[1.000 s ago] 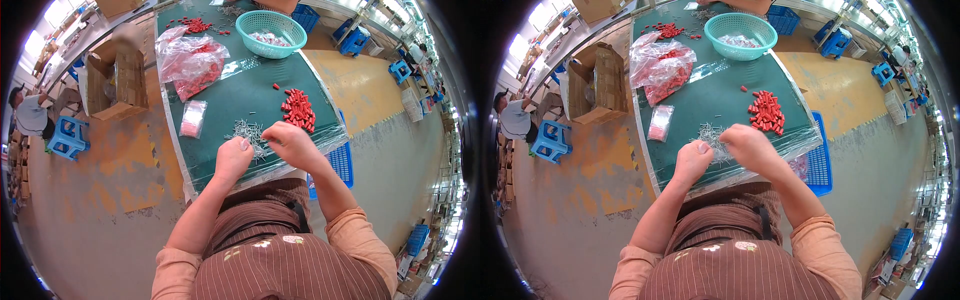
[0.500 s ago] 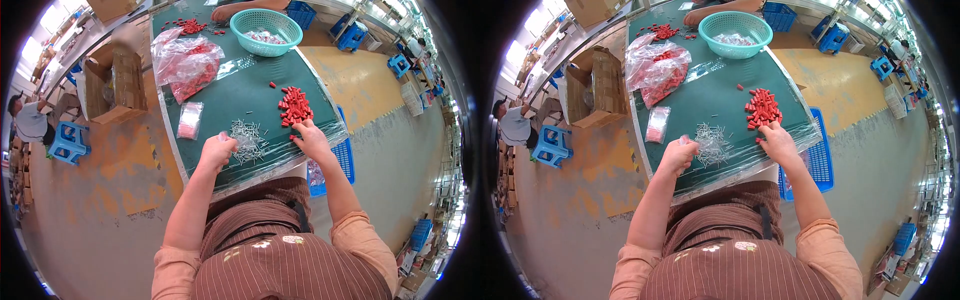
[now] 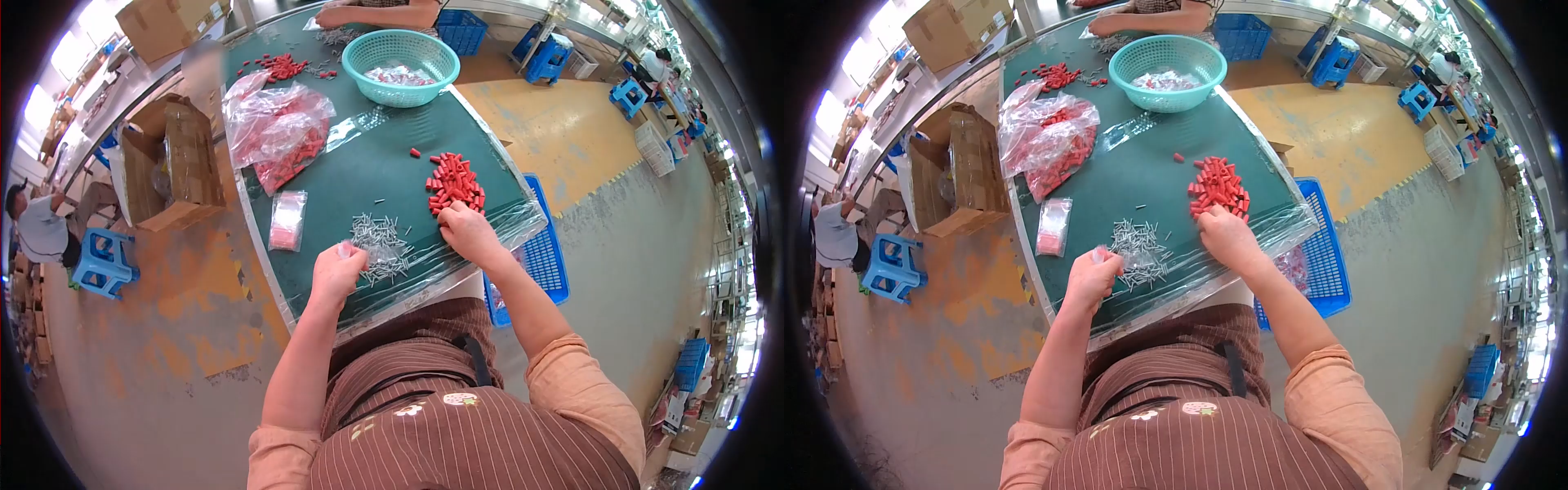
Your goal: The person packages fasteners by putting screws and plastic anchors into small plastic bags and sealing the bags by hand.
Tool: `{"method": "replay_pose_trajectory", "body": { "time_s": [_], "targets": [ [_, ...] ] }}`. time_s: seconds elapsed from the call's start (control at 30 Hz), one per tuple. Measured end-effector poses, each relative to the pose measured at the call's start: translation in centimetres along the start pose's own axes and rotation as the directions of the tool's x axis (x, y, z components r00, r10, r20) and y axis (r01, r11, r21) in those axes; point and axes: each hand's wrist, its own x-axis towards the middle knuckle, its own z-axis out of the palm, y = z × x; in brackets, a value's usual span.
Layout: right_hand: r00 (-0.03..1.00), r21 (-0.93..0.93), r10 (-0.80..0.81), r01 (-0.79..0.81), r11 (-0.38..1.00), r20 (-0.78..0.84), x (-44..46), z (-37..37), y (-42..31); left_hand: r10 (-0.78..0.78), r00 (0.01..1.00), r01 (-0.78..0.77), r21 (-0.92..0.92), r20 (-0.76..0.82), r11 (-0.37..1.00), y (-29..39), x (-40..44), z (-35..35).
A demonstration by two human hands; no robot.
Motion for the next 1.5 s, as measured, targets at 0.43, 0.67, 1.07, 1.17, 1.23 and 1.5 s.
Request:
{"method": "replay_pose_trajectory", "body": {
  "time_s": [0.43, 0.67, 1.07, 1.17, 1.23, 1.5],
  "targets": [
    [0.995, -0.185, -0.088, 0.076, 0.980, -0.056, 3.1, 1.0, -0.9, 0.447, 0.889, -0.367, 0.429, -0.100, 0.826, 0.3, -1.5, 1.1],
    [0.988, 0.751, -0.111, -0.007, 0.660, 0.107, 1.5, -4.6, -9.5, 0.445, 0.891, -0.346, 0.502, -0.088, 0.792, 0.8, -1.9, 2.2],
    [0.909, 0.457, -0.410, 0.333, 0.825, 0.077, 1.1, -5.1, -10.6, 0.413, 0.911, -0.369, 0.426, -0.011, 0.826, 1.2, -2.4, 2.3],
    [0.934, 0.503, -0.338, 0.239, 0.831, 0.114, 0.9, -6.1, -11.2, 0.436, 0.900, -0.386, 0.425, -0.022, 0.819, 1.1, -2.4, 2.2],
    [0.937, 0.493, -0.325, 0.225, 0.840, 0.127, 0.9, -6.6, -11.3, 0.441, 0.897, -0.386, 0.445, -0.022, 0.808, 1.2, -2.3, 2.2],
    [0.876, 0.231, -0.481, 0.476, 0.848, -0.038, 0.4, -6.0, -10.9, 0.407, 0.913, -0.376, 0.388, 0.002, 0.841, 1.0, -2.0, 2.3]
  ]
}}
